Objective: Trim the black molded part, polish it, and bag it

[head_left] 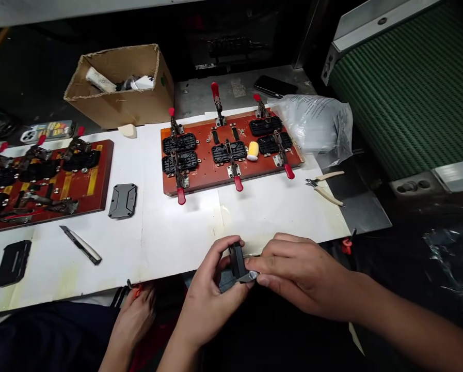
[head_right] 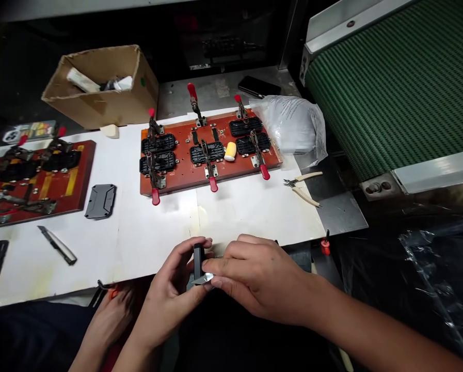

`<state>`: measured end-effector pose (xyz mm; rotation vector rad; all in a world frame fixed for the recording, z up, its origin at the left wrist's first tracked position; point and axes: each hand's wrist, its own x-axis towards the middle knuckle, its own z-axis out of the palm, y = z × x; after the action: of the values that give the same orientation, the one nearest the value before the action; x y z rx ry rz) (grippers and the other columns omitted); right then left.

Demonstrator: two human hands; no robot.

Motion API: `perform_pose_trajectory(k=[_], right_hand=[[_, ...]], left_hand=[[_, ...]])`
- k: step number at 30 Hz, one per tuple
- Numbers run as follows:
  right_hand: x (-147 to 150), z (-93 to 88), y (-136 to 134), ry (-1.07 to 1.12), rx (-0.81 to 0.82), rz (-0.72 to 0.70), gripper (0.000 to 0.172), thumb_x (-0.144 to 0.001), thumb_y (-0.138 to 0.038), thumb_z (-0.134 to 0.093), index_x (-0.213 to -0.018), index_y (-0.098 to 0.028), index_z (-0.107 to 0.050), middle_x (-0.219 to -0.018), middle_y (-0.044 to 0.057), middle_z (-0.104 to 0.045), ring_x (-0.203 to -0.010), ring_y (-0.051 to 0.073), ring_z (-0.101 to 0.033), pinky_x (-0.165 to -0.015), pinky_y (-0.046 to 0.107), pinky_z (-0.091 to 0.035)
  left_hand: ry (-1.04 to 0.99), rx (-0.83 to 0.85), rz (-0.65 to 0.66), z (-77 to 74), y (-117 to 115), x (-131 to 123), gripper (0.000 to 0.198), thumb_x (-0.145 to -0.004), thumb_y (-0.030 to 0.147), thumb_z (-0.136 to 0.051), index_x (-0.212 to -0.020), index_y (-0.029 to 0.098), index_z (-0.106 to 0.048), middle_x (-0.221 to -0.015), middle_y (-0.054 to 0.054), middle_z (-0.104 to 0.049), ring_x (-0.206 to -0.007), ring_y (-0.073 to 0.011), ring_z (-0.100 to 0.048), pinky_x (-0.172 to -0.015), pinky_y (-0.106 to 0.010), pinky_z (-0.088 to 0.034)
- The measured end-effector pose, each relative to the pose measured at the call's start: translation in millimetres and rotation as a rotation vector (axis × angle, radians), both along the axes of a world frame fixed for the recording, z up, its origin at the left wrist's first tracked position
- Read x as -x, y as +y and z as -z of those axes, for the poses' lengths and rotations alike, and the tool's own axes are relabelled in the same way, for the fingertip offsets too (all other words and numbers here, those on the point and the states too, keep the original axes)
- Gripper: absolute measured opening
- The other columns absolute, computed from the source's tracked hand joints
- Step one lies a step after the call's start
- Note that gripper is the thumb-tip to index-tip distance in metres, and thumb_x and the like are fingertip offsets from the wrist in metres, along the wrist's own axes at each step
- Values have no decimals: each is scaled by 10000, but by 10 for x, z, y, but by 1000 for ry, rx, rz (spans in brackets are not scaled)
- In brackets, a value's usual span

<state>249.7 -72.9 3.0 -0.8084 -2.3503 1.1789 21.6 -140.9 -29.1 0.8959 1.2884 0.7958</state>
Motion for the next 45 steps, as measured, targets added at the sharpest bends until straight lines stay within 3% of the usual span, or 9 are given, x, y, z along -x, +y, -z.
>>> perform_pose_trajectory(k=[14, 28, 34, 38, 40, 43, 45], right_hand=[[-36, 47, -32, 35, 9, -5, 277, -1084, -284, -564, -1337, -244, -668, -990, 36, -709, -897, 173, -613, -849, 334, -488], [-29, 136, -35, -12, -68, 31, 272, -1098, -297, -533, -1295, -218, -703, -954, 40, -718, -891, 179, -622, -833, 339, -496], [-97, 295, 156, -188, -87, 301, 305, -1096, -320, -530, -1311, -205, -715, -1131, 73, -767, -1027, 223, -681, -906, 373, -522], [-121, 222, 158, -118, 73, 307, 294, -1105, -346, -513, -1311, -227, -685, -1229, 57, -744, -1134, 207, -674, -991, 350, -503], [-88, 152, 99, -91, 158, 299, 264, -1093, -403, -540, -1220, -221, -682, -1161, 44, -737, -1066, 188, -674, -934, 315, -499], [-15, 104, 25, -95, 269, 266, 292, -1003, -506, -669, -1051, -219, -641, -916, -13, -674, -816, 142, -622, -719, 251, -453], [17, 133, 26, -87, 306, 272, 267, -988, -480, -683, -981, -221, -619, -824, -39, -627, -734, 122, -575, -655, 234, -402]], left_hand=[[48, -63, 22, 31, -2, -20, 576, -886, 293, -801, -1407, 332, -558, -1477, -52, -596, -1358, -282, -586, -1000, -310, -562], [22, -67, 29, 73, -80, -29, 571, -890, 276, -814, -1400, 335, -565, -1429, -36, -608, -1299, -226, -625, -1030, -275, -543], [-63, -70, 136, 8, -132, -96, 539, -898, 220, -795, -1380, 354, -592, -1420, -29, -613, -1308, -224, -624, -1075, -279, -536], [-89, -60, 141, 4, -149, -132, 548, -898, 229, -799, -1388, 346, -584, -1420, -42, -613, -1302, -234, -630, -1043, -272, -559], [-96, -75, 139, 25, -142, -145, 548, -900, 231, -799, -1390, 349, -582, -1416, -35, -614, -1296, -226, -635, -1080, -283, -542], [-75, -115, 152, 48, -128, -165, 558, -905, 221, -791, -1401, 358, -573, -1460, -22, -588, -1373, -227, -583, -1154, -298, -492], [-37, -132, 172, 52, -132, -169, 557, -912, 217, -783, -1405, 366, -570, -1478, -14, -576, -1403, -222, -555, -1179, -299, -466]])
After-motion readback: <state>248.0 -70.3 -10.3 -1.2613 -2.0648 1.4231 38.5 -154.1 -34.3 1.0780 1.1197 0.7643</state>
